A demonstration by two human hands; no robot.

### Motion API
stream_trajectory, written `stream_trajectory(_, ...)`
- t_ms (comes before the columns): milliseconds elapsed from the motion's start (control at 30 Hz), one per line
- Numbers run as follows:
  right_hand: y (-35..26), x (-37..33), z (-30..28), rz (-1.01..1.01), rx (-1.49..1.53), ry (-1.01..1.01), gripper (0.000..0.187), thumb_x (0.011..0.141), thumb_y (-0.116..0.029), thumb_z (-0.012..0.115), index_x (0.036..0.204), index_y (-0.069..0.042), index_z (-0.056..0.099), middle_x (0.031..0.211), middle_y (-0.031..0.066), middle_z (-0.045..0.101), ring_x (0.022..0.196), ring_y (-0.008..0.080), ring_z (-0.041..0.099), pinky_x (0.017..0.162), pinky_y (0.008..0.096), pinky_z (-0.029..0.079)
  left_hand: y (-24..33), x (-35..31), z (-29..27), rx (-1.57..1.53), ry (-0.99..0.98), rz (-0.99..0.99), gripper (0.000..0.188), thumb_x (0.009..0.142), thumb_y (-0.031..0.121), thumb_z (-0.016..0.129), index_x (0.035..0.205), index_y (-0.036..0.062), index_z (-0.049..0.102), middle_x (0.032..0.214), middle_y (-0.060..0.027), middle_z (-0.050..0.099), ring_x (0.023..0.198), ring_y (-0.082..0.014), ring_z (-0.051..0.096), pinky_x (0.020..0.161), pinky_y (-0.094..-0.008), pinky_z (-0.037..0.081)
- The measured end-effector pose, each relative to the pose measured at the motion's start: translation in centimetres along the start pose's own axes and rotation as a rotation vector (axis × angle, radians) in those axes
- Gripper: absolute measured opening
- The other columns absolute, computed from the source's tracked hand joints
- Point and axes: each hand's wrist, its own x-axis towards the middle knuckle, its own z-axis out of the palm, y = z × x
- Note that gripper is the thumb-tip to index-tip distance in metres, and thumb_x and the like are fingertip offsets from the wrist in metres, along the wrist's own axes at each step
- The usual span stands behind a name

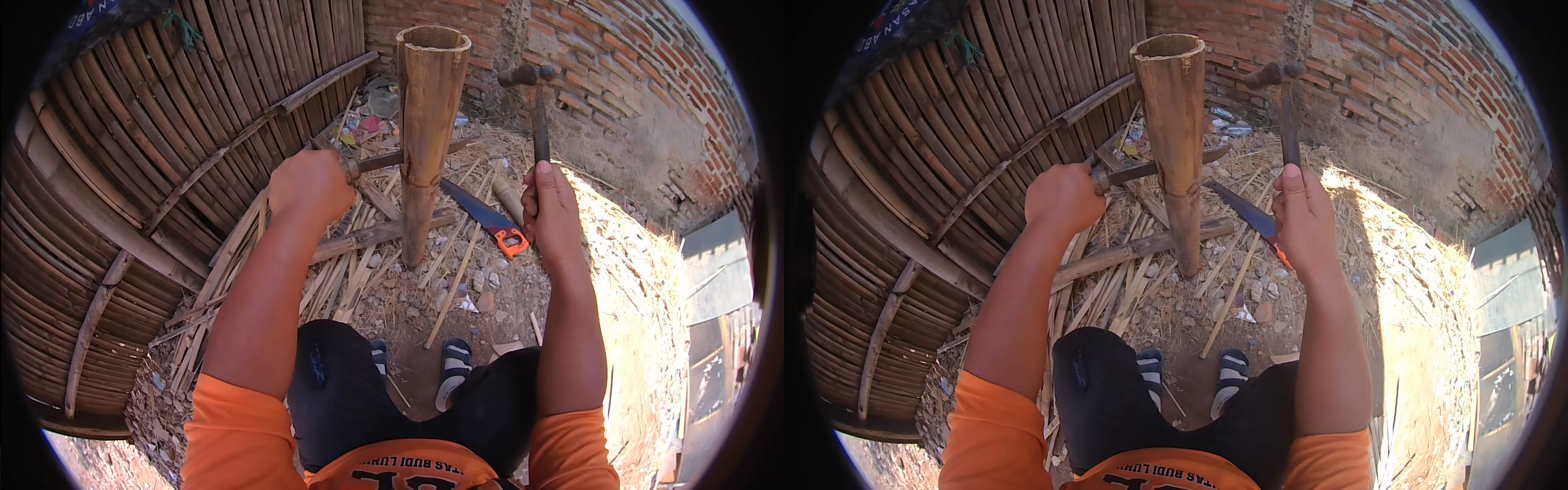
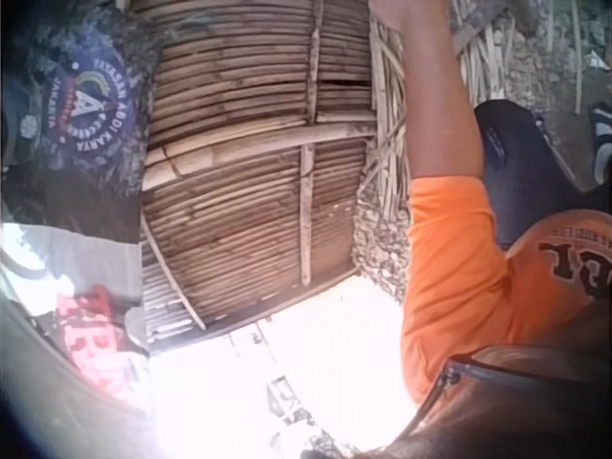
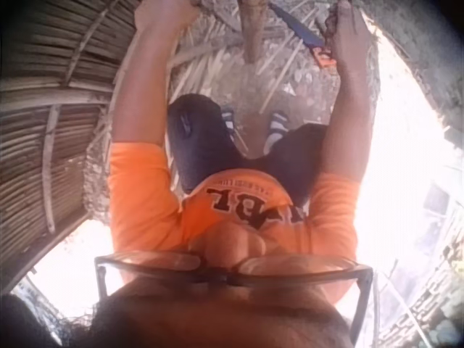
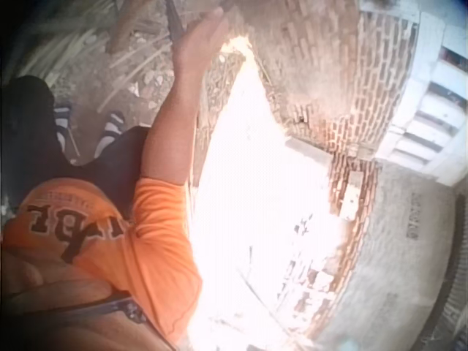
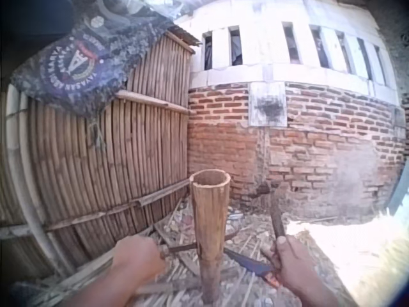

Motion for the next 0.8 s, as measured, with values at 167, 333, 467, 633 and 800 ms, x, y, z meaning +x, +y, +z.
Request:
stream_trajectory(167, 7.1, 1.8, 1.3, -0.027, -0.544, -0.114, 0.047, 0.109, -0.046, 0.046, 0.094, -0.003, 0.06, 0.069, 0.0049, 0.055, 0.058, 0.0136, 0.052, 0.051, 0.0305, 0.042, 0.1, 0.8, 0.6, 0.037, -0.032, -0.025, 0.036, 0.081, 0.027, 0.074, 0.113, 0.0117, 0.076, 0.105, -0.0138, 0.076, 0.099, -0.0317, 0.073, 0.085, -0.0449, 0.06)
stream_trajectory(333, -0.7, 0.2, 0.3, 0.008, -0.01, -0.029, 0.043, 0.109, -0.048, 0.045, 0.099, -0.007, 0.055, 0.065, -0.0044, 0.045, 0.055, 0.0041, 0.04, 0.047, 0.0244, 0.032, -0.6, 0.6, 0.9, 0.033, 0.005, -0.006, 0.034, 0.081, 0.025, 0.073, 0.111, 0.0106, 0.076, 0.106, -0.0141, 0.076, 0.099, -0.0324, 0.073, 0.085, -0.0447, 0.06)
stream_trajectory(467, 4.5, 1.4, 1.0, -0.177, -0.229, 0.089, 0.046, 0.108, -0.049, 0.046, 0.098, -0.005, 0.056, 0.066, -0.0007, 0.05, 0.059, 0.0097, 0.047, 0.055, 0.0284, 0.038, 0.0, 0.2, 0.3, 0.012, 0.002, 0.007, 0.028, 0.082, 0.02, 0.071, 0.107, 0.0085, 0.078, 0.106, -0.0159, 0.076, 0.099, -0.0334, 0.074, 0.086, -0.0434, 0.06)
stream_trajectory(633, 6.4, 1.1, 0.2, 0.093, -0.361, -0.113, 0.048, 0.108, -0.049, 0.047, 0.096, -0.004, 0.057, 0.067, 0.0018, 0.053, 0.063, 0.0128, 0.051, 0.06, 0.0316, 0.041, -0.6, 0.8, 0.8, 0.026, 0.025, -0.017, 0.032, 0.081, 0.028, 0.073, 0.108, 0.0106, 0.077, 0.102, -0.0137, 0.076, 0.096, -0.0317, 0.074, 0.084, -0.0455, 0.06)
stream_trajectory(800, 3.3, 1.5, 0.0, -0.097, -0.18, 0.054, 0.048, 0.109, -0.046, 0.045, 0.093, -0.003, 0.056, 0.066, 0.0043, 0.053, 0.063, 0.0163, 0.054, 0.061, 0.0345, 0.043, -0.1, 0.6, 0.5, 0.043, -0.009, -0.006, 0.034, 0.081, 0.027, 0.074, 0.111, 0.012, 0.076, 0.104, -0.0135, 0.076, 0.098, -0.0316, 0.074, 0.084, -0.045, 0.06)
